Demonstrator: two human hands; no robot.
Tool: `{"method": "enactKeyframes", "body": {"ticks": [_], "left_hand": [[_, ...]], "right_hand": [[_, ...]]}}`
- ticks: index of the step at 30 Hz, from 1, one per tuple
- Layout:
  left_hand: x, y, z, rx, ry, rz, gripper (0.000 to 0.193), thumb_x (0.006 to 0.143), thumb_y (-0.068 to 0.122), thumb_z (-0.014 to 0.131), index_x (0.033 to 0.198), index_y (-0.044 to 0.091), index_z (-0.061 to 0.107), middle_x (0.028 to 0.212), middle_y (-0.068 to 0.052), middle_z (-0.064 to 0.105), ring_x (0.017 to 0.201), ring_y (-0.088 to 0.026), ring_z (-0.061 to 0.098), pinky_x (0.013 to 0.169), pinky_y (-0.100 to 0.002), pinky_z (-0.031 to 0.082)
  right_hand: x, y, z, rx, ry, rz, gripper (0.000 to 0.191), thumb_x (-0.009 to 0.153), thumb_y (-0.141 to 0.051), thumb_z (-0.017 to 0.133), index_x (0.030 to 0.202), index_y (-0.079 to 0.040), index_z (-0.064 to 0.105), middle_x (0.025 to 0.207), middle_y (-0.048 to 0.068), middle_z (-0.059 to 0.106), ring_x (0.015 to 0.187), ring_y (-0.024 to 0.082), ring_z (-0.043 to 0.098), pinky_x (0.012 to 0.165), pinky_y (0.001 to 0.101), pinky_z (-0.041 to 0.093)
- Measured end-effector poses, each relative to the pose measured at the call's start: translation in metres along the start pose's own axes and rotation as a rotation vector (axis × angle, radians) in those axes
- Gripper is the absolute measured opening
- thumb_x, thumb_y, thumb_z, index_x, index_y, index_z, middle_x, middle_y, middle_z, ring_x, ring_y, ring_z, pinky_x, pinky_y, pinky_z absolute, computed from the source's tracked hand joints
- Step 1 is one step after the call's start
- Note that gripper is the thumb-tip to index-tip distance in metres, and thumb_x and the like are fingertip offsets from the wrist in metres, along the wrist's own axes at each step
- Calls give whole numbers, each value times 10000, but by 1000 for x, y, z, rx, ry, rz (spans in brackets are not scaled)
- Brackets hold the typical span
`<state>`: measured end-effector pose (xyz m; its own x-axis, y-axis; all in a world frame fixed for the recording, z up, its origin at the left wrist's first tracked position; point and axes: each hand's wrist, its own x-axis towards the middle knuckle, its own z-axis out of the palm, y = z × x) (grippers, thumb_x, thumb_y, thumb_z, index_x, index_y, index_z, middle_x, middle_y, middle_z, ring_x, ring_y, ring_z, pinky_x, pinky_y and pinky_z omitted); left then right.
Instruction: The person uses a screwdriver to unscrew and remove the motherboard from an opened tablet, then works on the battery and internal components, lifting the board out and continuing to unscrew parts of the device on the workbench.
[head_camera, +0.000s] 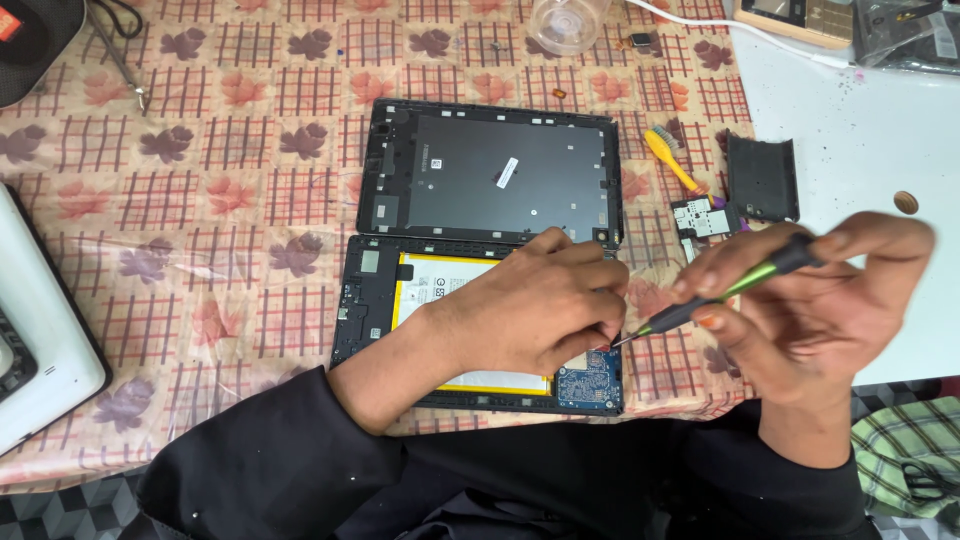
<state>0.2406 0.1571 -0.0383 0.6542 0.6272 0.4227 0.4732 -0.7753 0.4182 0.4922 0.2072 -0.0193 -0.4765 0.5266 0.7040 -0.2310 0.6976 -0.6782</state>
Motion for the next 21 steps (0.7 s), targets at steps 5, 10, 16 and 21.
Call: {"method": "enactKeyframes", "body": {"ticks": [5,10,16,21], "left_hand": [[1,0,-2,59,74,-9,73,964,198,674,950,129,656,997,-18,594,1039,-179,609,900,-395,431],[0,-19,-24,249,371,-134,80,964,161,692,1010,109,653,1017,-36,592,965,-191,599,830,-376,436],[-5,-22,-34,297,505,-224,64,977,161,729,1004,133,678,1028,18,605,976,-181,601,829,-377,419],[-3,-20,-33,315,533,-208,61,987,167,735,1012,145,683,1012,24,596,981,-179,594,848,-378,421]], "right_hand": [[-1,-2,-8,5,117,10,671,854,15,742,1331,-114,288,890,129,684,770,224,779,683,366,725],[-4,-1,-6,-65,84,15,696,857,5,789,1329,-139,297,956,172,704,768,235,782,689,379,734],[-6,-1,-6,-197,3,-12,673,863,11,778,1303,-124,287,962,183,701,820,229,776,718,362,734],[-7,0,-1,-111,22,22,666,819,15,794,1260,-112,311,975,212,694,899,244,764,706,357,730]]}}
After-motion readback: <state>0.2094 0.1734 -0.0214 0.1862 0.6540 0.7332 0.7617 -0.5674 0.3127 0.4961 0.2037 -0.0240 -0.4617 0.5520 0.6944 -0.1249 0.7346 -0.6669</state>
